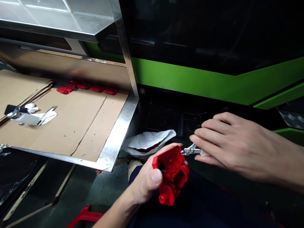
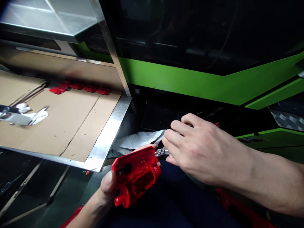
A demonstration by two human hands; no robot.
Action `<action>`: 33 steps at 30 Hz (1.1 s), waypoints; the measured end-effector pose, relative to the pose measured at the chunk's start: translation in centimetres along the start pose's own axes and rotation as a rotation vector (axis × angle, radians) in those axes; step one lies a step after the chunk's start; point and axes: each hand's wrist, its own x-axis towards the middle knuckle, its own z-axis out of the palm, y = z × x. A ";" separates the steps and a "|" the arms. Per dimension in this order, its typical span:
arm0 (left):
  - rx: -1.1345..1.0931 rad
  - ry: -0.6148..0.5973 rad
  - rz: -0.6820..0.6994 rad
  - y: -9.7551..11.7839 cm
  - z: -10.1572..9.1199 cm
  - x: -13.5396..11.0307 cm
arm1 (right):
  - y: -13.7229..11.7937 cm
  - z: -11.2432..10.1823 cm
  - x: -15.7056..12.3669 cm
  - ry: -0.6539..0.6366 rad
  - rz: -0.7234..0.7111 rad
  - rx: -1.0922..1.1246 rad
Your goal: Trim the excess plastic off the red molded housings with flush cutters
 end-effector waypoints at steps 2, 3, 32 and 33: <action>-0.033 -0.010 -0.007 0.0 0.1 -0.1 | -0.1 0.0 0.0 0.003 0.007 0.006; -0.073 -0.016 -0.007 -0.1 0.1 -0.1 | -0.1 0.0 0.0 0.002 0.007 0.007; 0.012 0.001 0.289 -1.5 -0.2 0.3 | -0.4 -0.6 0.6 0.068 0.044 -0.124; 0.074 0.037 0.347 -1.8 -0.2 0.3 | -0.4 -0.6 0.6 0.097 0.086 -0.114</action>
